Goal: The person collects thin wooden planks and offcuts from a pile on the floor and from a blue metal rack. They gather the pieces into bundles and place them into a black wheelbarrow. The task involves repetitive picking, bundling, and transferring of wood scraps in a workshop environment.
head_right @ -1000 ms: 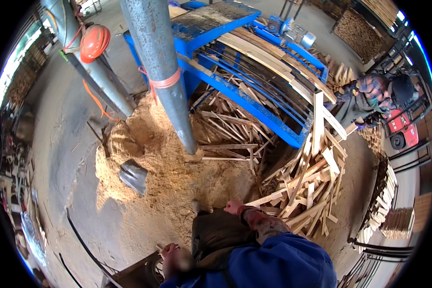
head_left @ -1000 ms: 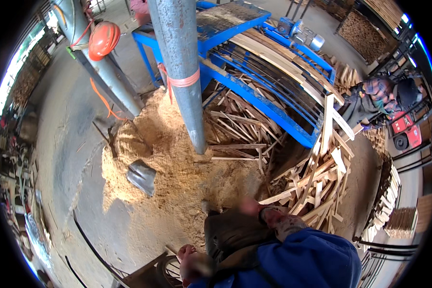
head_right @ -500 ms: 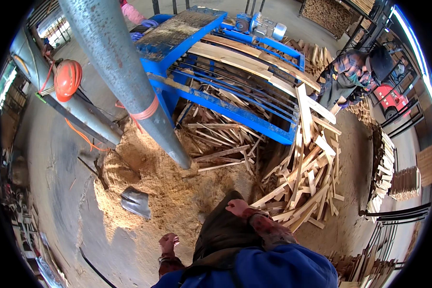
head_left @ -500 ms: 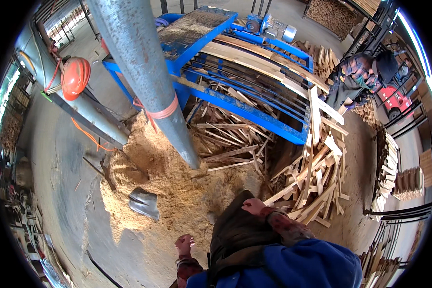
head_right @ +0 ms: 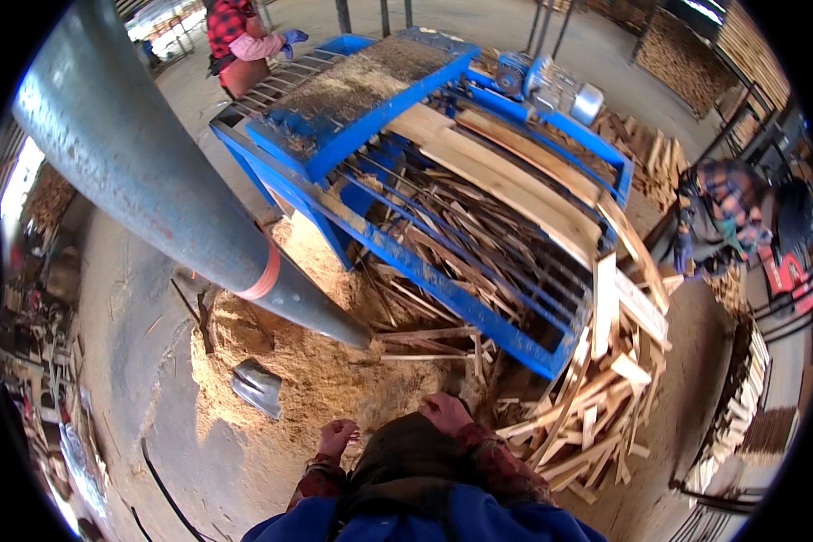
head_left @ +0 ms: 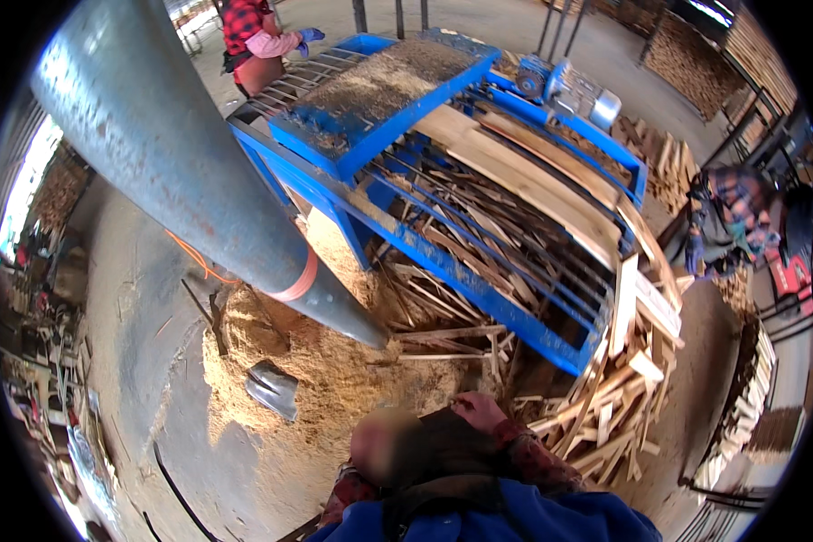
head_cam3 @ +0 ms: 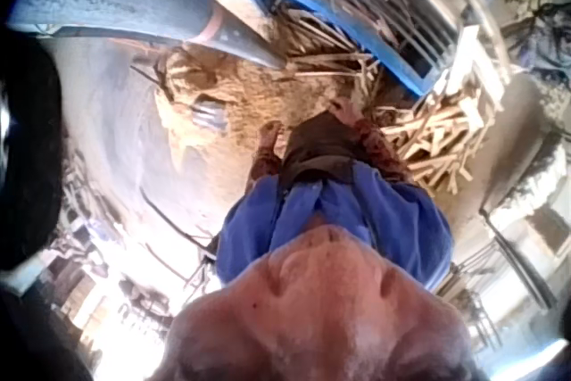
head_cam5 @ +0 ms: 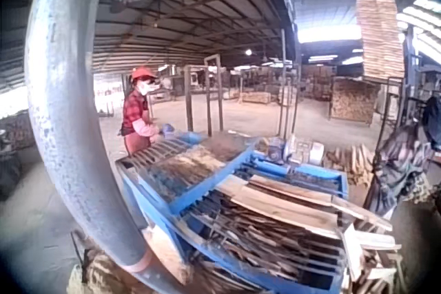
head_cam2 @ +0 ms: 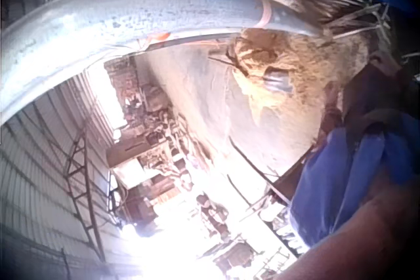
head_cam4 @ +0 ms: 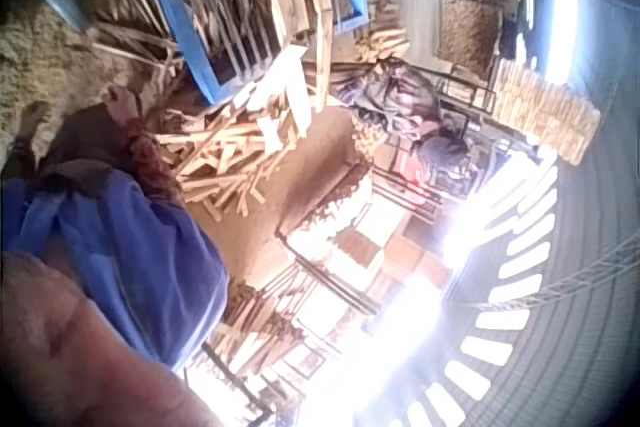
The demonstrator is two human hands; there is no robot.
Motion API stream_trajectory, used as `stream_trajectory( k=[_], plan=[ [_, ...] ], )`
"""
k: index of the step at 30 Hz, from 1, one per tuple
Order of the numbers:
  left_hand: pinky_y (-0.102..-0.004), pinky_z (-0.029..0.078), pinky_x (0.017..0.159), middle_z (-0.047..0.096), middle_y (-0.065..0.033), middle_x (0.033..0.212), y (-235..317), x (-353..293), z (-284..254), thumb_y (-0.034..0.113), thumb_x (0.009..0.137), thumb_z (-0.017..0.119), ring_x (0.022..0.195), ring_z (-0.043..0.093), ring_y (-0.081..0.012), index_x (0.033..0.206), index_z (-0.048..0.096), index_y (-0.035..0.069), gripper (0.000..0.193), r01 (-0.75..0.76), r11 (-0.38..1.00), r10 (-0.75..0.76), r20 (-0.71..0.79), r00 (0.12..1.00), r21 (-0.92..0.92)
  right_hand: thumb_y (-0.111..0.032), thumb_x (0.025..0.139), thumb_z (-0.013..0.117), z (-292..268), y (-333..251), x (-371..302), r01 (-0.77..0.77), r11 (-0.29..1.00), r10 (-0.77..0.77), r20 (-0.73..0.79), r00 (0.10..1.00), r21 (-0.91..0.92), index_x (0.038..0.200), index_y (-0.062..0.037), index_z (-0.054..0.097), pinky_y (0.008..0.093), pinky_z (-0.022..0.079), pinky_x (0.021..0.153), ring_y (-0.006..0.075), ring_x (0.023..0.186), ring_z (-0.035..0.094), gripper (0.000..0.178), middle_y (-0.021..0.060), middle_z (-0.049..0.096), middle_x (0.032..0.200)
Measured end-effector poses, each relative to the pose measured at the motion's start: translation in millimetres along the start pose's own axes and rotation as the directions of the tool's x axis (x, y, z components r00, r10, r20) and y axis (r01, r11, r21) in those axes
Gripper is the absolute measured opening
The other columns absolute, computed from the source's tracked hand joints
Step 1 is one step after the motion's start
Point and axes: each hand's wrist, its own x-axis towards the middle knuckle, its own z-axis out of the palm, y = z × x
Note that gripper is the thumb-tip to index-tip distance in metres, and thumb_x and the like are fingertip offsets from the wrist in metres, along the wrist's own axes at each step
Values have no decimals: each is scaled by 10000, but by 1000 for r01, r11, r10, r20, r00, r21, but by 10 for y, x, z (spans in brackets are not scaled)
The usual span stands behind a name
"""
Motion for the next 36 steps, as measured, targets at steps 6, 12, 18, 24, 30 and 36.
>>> stream_trajectory(
  k=[6, 12, 18, 24, 30, 36],
  plan=[
    [-253, 526, 622, 653, -68, 799, 632, -9, 1071, 143, 869, 623, 702, 623, -132, 924, 637, -8, 162, -35, 998, 28, 158, 987, 43, -258, 834, 687, -665, 73, 361, 90, 995, -94, 84, 992, 47, 993, -12, 648, 301, 508, 695, 183, 750, 642, 296, 122, 661, 844],
    [-224, 472, 550, 624, -40, 757, 564, 236, 1413, 148, 892, 609, 645, 571, -83, 924, 628, -9, 161, -32, 998, 11, 331, 944, 58, -266, 828, 685, -918, 44, 391, 71, 996, -64, 140, 988, -46, 1002, -7, 652, 325, 521, 694, 223, 786, 664, 313, 137, 668, 874],
    [-225, 482, 572, 628, -39, 770, 739, 402, 1430, 154, 890, 629, 650, 577, -90, 990, 614, -7, 189, 7, 999, -19, 316, 949, 41, -289, 856, 638, -829, 85, 281, 33, 990, -20, 98, 995, -140, 1022, -10, 660, 343, 525, 742, 250, 841, 661, 325, 153, 663, 907],
    [-230, 496, 591, 637, -47, 778, 920, 475, 918, 163, 883, 644, 681, 598, -102, 990, 620, -11, 206, -50, 998, 41, 309, 950, 23, -297, 866, 621, -452, -111, 317, -32, 977, 43, 44, 998, -213, 1022, -21, 663, 353, 526, 743, 255, 846, 658, 320, 157, 665, 919],
    [-246, 528, 613, 666, -82, 827, 1226, 295, 231, 165, 865, 663, 695, 628, -129, 1005, 632, -13, 229, 33, 999, -32, 162, 986, -3, -303, 859, 626, 11, -72, 359, -72, 966, 88, 57, 994, -247, 1009, -35, 669, 359, 527, 738, 251, 838, 660, 310, 153, 669, 917],
    [-283, 548, 601, 679, -93, 823, 859, 366, -419, 194, 840, 677, 700, 647, -156, 976, 653, -19, 255, 59, 998, -59, 30, 998, -3, -309, 852, 630, 325, 83, 356, -50, 962, 81, 105, 991, -269, 996, -49, 675, 365, 527, 733, 248, 830, 661, 301, 149, 673, 916]
  ],
)
